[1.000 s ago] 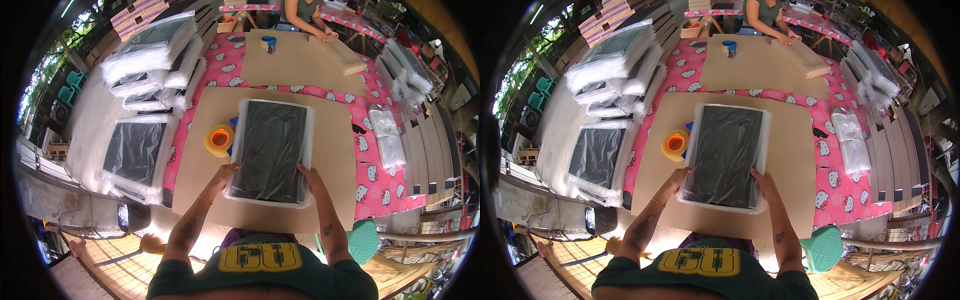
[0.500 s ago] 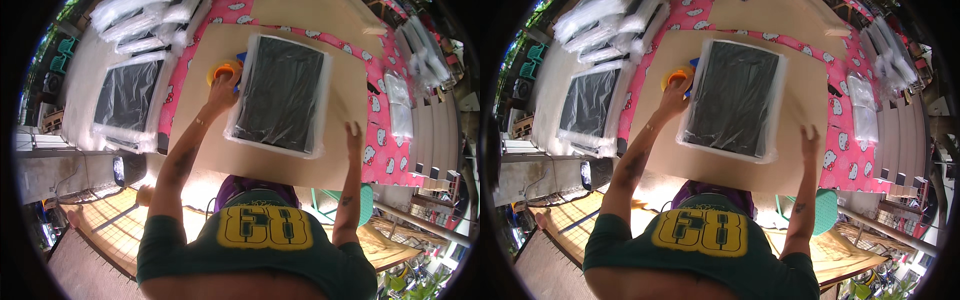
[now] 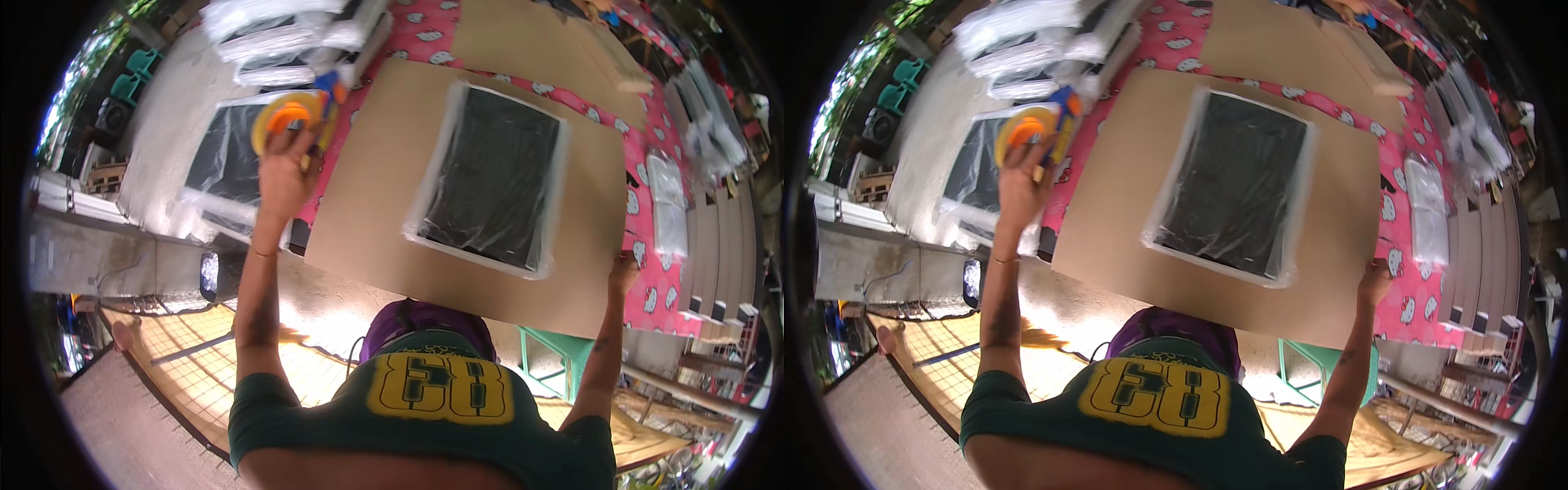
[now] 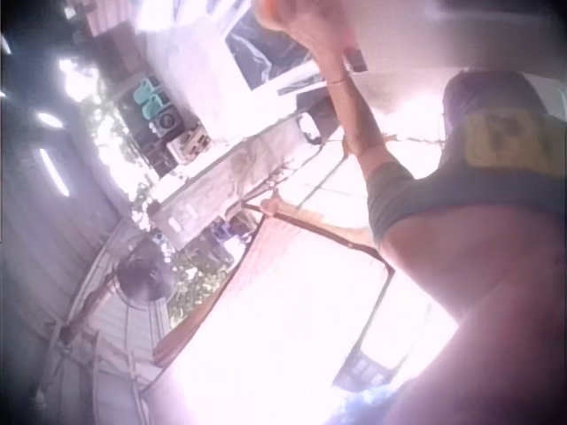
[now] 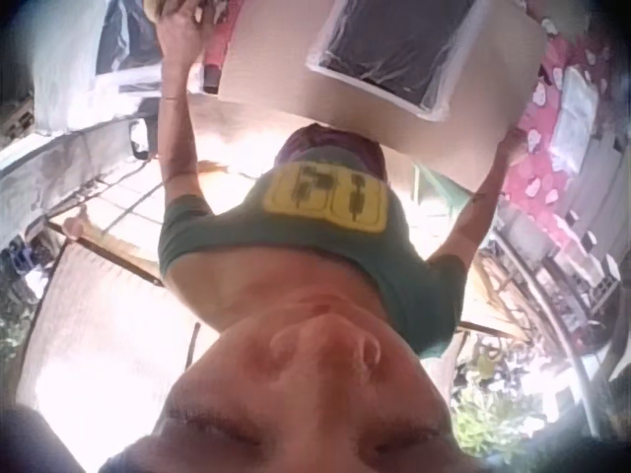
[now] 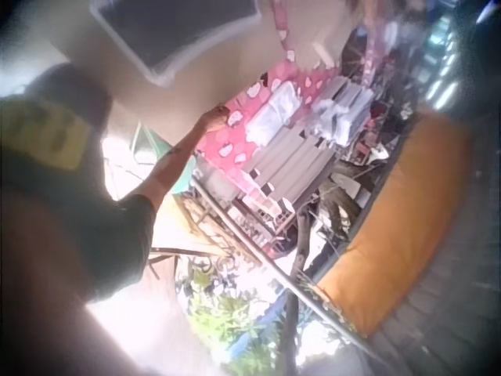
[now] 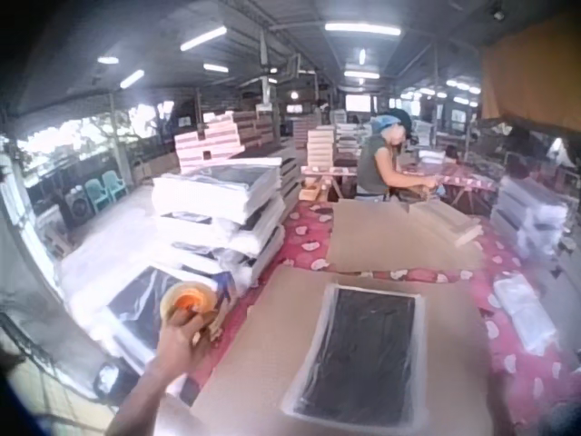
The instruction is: The person wraps packages by placing framed items and other flat objects inside brown paper, folding the paper over them, and securing the edges with a handheld tape dispenser.
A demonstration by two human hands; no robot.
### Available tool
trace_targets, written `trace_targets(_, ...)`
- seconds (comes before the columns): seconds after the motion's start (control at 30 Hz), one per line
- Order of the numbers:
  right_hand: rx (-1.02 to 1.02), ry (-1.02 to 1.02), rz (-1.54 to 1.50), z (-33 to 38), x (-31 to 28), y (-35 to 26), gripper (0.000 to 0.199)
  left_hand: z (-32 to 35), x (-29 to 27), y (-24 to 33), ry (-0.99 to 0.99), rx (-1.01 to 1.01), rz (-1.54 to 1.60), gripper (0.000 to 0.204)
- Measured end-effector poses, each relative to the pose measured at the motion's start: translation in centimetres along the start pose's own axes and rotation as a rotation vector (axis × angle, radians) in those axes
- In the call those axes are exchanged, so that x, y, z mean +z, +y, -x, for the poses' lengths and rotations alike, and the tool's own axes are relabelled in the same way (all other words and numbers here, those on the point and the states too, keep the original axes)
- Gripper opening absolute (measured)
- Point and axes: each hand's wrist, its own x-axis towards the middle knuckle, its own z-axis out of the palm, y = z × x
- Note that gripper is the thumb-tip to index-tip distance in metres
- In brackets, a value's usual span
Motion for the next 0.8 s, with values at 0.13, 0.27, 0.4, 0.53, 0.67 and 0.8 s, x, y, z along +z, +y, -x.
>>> trace_targets(0.13,0.015,-0.038,0.151,-0.4,-1.4,-3.8,0.016,4.8,-3.9,-12.2,0.002,-0.257,-0.212,0.047)
trace_targets(0.27,-0.287,0.103,0.350,-0.6,-2.4,-5.6,0.020,9.9,-2.7,-17.7,-0.027,-0.373,-0.370,0.048)
trace_targets(0.4,0.213,-0.820,-0.970,-2.4,-5.6,-6.3,0.048,9.6,0.4,-10.9,0.136,-0.239,-0.388,0.047)
trace_targets(0.53,0.094,-0.668,-1.051,0.4,-1.7,-8.7,0.077,15.3,7.5,-1.0,-0.184,-0.504,0.143,0.039)
trace_targets(0.67,-0.489,-0.269,-0.538,0.6,4.9,-9.3,0.061,19.4,11.6,-3.5,-0.100,-0.412,-0.169,0.052)
trace_targets(0.8,-0.537,-0.304,-0.653,4.7,3.2,-19.4,0.063,18.8,8.5,-4.8,-0.254,-0.566,-0.125,0.032)
